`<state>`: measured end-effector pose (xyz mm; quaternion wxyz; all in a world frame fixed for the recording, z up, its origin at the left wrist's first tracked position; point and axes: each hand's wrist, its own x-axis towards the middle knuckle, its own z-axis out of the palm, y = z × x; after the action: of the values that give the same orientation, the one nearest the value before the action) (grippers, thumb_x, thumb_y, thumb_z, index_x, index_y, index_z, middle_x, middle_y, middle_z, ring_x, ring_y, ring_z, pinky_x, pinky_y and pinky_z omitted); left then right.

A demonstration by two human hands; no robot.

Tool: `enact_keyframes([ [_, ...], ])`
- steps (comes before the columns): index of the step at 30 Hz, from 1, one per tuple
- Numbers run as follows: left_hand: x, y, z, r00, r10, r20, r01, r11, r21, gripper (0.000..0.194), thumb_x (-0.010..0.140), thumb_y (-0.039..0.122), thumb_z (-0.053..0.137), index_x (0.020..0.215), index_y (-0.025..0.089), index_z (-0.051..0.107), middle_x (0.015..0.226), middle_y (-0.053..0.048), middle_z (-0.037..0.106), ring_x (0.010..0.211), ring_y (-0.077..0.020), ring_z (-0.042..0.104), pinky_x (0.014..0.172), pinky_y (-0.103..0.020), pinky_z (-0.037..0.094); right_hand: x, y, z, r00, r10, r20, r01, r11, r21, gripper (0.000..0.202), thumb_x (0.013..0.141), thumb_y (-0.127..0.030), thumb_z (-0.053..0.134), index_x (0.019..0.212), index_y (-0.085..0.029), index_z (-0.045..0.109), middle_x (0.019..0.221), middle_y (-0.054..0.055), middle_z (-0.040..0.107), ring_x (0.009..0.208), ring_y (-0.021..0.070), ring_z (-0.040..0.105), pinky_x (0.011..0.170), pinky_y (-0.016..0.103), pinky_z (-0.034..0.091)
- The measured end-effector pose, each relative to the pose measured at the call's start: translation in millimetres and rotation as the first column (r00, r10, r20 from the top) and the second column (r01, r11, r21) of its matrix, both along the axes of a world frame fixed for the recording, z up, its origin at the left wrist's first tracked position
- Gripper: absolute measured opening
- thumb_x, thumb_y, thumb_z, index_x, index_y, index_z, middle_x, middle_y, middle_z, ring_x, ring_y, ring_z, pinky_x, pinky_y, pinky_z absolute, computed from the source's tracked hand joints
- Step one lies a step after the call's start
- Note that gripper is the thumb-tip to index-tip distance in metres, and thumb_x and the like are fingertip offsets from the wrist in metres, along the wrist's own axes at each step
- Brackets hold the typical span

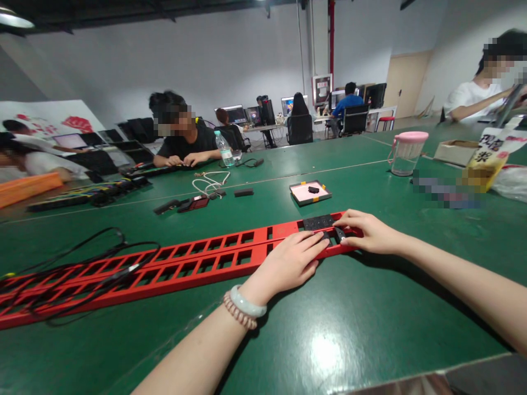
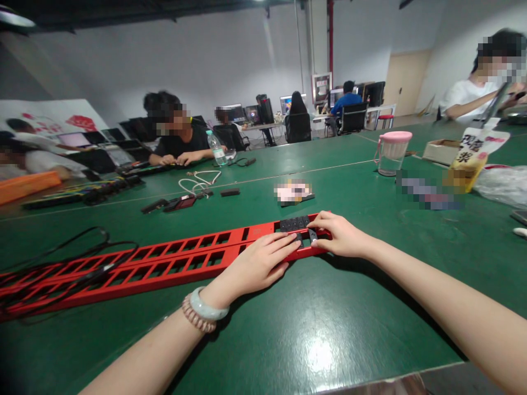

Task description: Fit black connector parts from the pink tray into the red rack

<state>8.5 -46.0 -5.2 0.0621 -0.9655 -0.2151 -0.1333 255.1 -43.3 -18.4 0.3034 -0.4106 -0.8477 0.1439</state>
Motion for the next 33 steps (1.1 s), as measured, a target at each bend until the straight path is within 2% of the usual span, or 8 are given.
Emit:
enact_keyframes([
  [33,-0.4,0.9,-2.7,1.0,-0.01,0.009,0.01,1.0,-0.004,0.042,0.087,0.02,0.046,0.129,0.019,0.041,0.134,-0.007,0.043,0.124,-0.0211,0.037,0.105,-0.041,0.032,-0.4,-0.7,2.1,0.999,0.04,0.035,-0.039,0.998,-0.042,0.035,0.077,-0.024,0.058,0.11,-0.014,0.059,0.1,0.01,0.054,0.099,0.0215,0.051,0.09,0.036,0.041],
])
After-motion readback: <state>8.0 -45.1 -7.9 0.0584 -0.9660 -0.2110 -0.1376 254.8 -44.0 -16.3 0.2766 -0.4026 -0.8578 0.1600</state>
